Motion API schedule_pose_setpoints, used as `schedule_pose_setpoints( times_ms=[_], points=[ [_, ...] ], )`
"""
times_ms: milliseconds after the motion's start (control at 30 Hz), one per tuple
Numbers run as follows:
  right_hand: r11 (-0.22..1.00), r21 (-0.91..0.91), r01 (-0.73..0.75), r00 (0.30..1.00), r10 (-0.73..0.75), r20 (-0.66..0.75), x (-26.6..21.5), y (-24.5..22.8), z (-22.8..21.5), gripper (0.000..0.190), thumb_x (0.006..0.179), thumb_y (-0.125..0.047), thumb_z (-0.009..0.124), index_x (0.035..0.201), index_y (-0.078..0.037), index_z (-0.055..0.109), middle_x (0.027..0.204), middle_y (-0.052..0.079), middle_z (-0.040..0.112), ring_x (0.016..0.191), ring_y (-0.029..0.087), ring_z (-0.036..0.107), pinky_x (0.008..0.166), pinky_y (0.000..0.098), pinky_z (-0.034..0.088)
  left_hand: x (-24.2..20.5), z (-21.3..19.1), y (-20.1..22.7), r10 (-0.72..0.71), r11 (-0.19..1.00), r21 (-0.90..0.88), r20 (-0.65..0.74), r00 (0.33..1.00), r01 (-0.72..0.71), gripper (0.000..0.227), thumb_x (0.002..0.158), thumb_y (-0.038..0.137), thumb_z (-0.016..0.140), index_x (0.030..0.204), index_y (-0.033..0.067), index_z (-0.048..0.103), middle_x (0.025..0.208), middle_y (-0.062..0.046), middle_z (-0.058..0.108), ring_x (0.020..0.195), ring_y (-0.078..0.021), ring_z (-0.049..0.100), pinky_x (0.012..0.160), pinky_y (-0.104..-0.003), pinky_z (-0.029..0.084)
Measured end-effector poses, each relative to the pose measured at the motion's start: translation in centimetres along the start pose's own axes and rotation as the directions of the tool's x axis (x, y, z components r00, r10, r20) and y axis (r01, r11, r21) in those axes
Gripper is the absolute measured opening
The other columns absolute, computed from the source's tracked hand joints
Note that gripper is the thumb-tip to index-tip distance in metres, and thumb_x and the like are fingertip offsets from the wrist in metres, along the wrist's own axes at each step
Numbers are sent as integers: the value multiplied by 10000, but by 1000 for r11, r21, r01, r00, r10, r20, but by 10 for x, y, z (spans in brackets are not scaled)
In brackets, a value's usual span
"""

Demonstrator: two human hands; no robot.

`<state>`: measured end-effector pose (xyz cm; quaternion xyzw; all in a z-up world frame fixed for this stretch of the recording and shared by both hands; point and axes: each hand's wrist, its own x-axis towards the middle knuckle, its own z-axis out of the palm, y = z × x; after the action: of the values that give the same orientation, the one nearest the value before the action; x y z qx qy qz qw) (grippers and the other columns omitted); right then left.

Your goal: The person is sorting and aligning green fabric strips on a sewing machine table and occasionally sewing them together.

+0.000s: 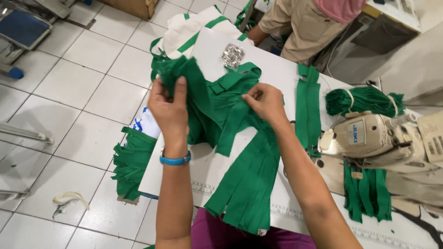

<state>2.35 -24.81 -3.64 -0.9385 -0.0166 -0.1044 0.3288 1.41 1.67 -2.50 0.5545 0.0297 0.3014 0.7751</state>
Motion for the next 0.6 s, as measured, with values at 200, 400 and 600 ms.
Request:
schedule_pose_setpoints(
  times_ms=[200, 400, 600],
  points=[
    [620, 742, 254, 965, -214, -151, -18, -77, -49, 215, 876, -11, 741, 950, -82, 553, 868, 1, 537, 784, 89, 538, 729, 259, 544, -10, 23, 8, -150, 989, 4, 116, 982, 151, 135, 920, 199, 795, 966, 114, 701, 737, 47, 641, 694, -49, 606, 628, -222, 523],
    [623, 685, 378, 926, -258, -277, -24, -106, -16, 119, 865, 45, 772, 926, -17, 691, 916, 65, 544, 773, 85, 604, 705, 248, 560, -29, 35, -27, -288, 931, -156, 241, 927, 329, 136, 947, 189, 763, 995, 74, 708, 706, -10, 691, 617, -71, 633, 527, -224, 541],
    [799, 542, 260, 949, -107, -298, -35, -115, 0, 209, 821, -80, 892, 936, -7, 734, 815, 68, 635, 628, 141, 709, 567, 251, 593, -31, 39, 4, -284, 903, -253, 255, 924, 347, 131, 980, 179, 718, 1014, 55, 695, 716, -62, 716, 611, -103, 669, 510, -238, 568]
  ],
)
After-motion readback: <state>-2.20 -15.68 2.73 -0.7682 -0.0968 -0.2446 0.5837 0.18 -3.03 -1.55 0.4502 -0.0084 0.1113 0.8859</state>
